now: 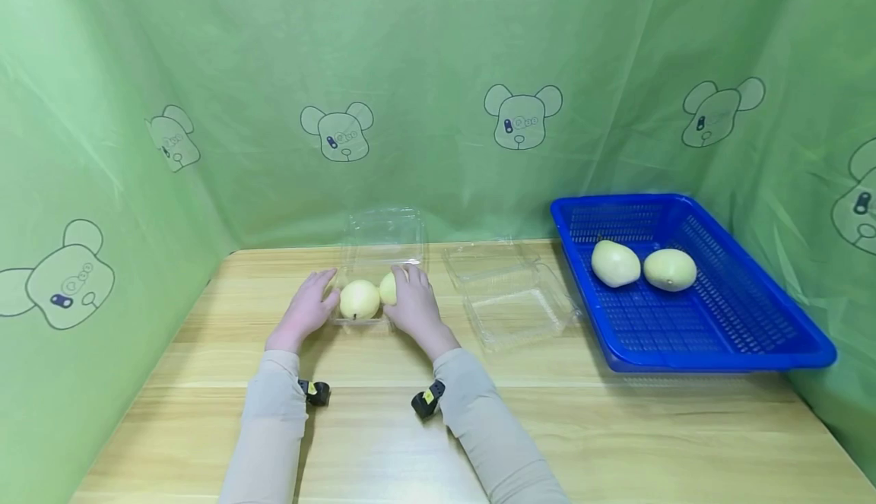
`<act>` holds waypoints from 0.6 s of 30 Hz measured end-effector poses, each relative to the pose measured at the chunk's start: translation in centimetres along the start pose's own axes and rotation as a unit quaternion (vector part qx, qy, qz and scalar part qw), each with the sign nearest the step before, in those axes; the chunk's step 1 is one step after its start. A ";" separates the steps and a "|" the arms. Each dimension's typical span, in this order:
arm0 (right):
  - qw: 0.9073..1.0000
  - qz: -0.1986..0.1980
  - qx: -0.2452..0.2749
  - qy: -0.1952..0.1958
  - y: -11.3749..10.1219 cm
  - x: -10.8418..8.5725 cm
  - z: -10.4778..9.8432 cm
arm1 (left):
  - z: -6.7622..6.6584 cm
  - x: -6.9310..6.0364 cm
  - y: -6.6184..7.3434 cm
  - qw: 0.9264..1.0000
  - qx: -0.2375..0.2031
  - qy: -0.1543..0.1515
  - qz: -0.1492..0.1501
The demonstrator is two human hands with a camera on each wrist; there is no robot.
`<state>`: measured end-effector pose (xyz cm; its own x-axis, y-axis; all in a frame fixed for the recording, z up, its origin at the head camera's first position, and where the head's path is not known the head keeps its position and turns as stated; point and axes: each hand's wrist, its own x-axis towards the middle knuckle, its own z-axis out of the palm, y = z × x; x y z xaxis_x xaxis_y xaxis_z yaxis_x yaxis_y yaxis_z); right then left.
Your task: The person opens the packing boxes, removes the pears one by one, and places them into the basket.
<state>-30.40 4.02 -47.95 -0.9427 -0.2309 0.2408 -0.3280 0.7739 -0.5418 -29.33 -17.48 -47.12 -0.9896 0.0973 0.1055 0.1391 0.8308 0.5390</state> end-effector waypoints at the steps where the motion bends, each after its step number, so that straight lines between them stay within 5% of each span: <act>1: 1.000 0.002 -0.002 0.000 -0.1 0.0 0.0 | 0.0 0.0 0.0 1.000 0.000 0.000 0.000; 18: 0.997 0.052 -0.046 -0.018 -1.5 0.5 -0.1 | 0.1 0.1 0.0 1.000 -0.004 0.000 -0.002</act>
<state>-30.37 2.83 -46.94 -0.9733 -0.1664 0.1580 -0.2233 0.8451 -0.4857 -29.41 -17.44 -47.26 -0.9903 0.0939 0.1023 0.1348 0.8264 0.5466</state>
